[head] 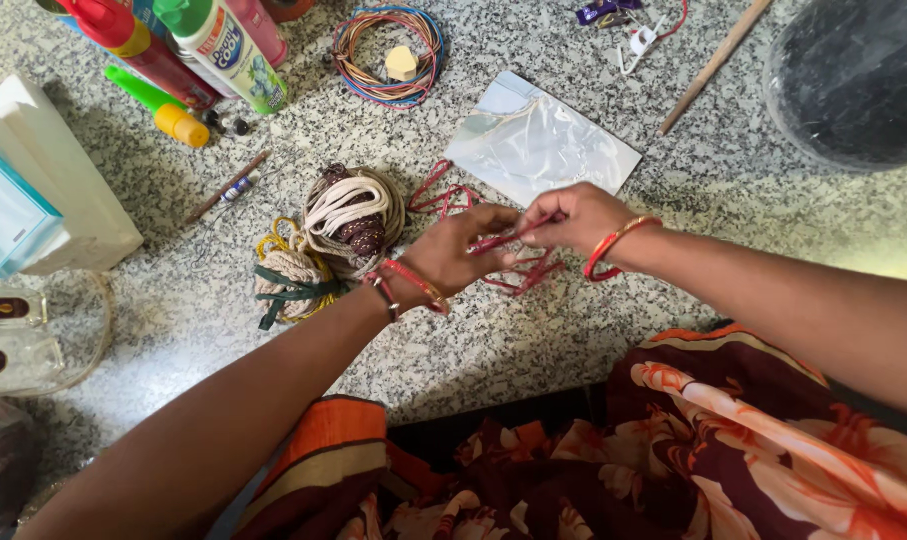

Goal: The person sits on the floor and organizes a pile of tangled ropes and cords. They untangle a long beige rope, coil it neatly, and place it with other organized bundles. They then handle a white cord and a red cord, coiling them as well.

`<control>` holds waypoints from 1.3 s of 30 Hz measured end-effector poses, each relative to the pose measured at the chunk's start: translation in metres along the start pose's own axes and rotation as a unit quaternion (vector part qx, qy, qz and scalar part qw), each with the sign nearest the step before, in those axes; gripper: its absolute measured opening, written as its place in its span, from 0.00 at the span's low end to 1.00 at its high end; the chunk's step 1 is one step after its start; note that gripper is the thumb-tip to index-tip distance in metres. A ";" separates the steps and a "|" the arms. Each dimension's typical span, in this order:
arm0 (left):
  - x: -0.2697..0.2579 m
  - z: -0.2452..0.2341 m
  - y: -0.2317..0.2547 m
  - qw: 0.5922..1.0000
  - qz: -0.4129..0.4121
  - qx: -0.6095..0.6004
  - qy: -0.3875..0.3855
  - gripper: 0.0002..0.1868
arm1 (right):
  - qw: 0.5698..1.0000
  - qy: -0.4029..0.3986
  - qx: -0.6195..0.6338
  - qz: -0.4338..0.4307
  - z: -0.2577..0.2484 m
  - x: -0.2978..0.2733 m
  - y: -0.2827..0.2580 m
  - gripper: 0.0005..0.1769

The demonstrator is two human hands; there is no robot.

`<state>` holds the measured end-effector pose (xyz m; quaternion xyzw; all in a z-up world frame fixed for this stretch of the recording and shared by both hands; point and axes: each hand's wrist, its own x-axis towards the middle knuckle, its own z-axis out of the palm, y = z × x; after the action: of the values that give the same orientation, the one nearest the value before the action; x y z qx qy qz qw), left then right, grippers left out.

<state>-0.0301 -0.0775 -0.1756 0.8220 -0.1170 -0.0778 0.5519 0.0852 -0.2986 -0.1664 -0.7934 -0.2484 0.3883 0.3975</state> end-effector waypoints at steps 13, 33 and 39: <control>0.015 -0.038 -0.026 0.901 -0.180 -0.357 0.169 0.12 | 0.903 0.095 0.400 0.122 -0.044 0.019 0.005 0.08; 0.006 -0.072 -0.019 0.852 -0.256 -0.407 0.207 0.13 | 0.897 0.033 0.416 0.148 -0.074 0.016 0.020 0.10; 0.002 -0.074 -0.019 0.852 -0.280 -0.399 0.192 0.13 | 0.903 0.039 0.392 0.174 -0.073 0.012 0.015 0.09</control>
<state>-0.0076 -0.0054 -0.1648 0.5279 0.2681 -0.1095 0.7984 0.1524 -0.3304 -0.1554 -0.6189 0.0813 0.4857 0.6120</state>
